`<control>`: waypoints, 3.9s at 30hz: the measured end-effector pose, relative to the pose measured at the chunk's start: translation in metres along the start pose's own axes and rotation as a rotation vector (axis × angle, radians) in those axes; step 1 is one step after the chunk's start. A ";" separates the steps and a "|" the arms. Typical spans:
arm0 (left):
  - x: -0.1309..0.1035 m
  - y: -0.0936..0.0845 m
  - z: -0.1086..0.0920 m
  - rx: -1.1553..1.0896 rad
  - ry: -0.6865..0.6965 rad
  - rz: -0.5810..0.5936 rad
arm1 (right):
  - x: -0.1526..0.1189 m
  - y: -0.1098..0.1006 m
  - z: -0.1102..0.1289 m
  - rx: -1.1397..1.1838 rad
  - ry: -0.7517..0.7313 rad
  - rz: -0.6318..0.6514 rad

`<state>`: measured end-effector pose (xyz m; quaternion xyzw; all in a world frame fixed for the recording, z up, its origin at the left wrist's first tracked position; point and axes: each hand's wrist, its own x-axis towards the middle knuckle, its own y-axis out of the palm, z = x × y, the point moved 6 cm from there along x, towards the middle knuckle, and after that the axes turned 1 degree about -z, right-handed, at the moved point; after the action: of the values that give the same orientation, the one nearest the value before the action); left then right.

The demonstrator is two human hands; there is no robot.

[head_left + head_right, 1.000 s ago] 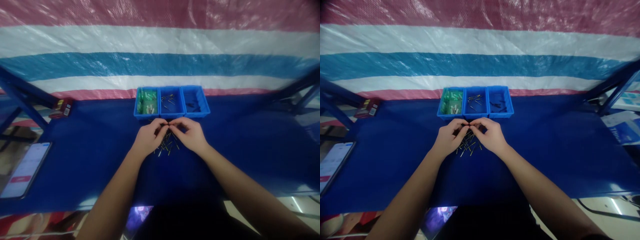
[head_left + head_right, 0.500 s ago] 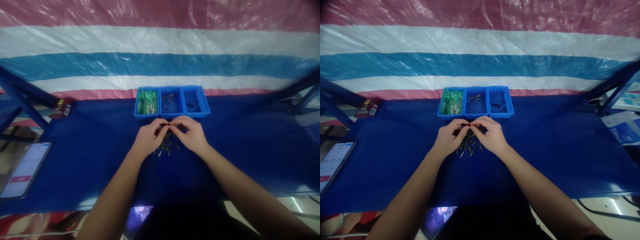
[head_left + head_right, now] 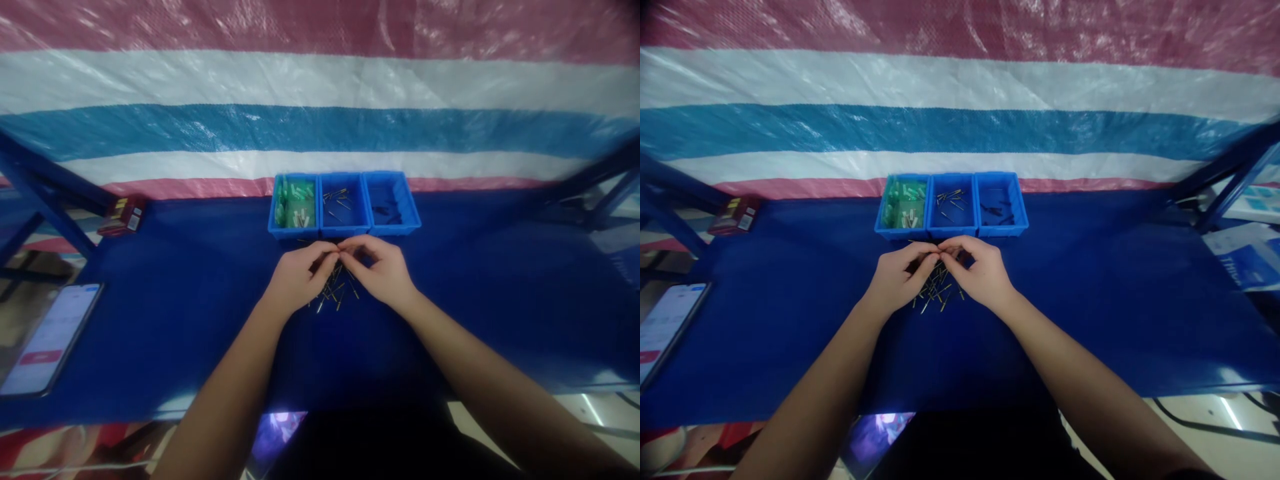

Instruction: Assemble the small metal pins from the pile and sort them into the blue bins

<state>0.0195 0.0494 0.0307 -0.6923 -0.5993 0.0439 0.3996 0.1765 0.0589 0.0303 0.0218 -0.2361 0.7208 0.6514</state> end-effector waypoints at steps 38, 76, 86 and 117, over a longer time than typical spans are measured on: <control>0.000 0.000 0.002 0.028 -0.042 0.003 | 0.003 -0.006 0.002 -0.180 -0.017 0.022; -0.001 0.001 0.003 -0.017 -0.039 0.007 | 0.002 -0.004 0.009 -0.204 -0.070 0.066; 0.000 -0.001 0.002 0.093 -0.008 -0.010 | 0.001 -0.001 0.008 -0.191 -0.081 0.066; 0.001 -0.003 0.003 0.090 0.009 -0.040 | -0.002 0.000 0.018 -0.180 -0.218 0.072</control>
<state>0.0160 0.0522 0.0306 -0.6618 -0.6085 0.0597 0.4338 0.1713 0.0503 0.0459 0.0330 -0.3697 0.7129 0.5949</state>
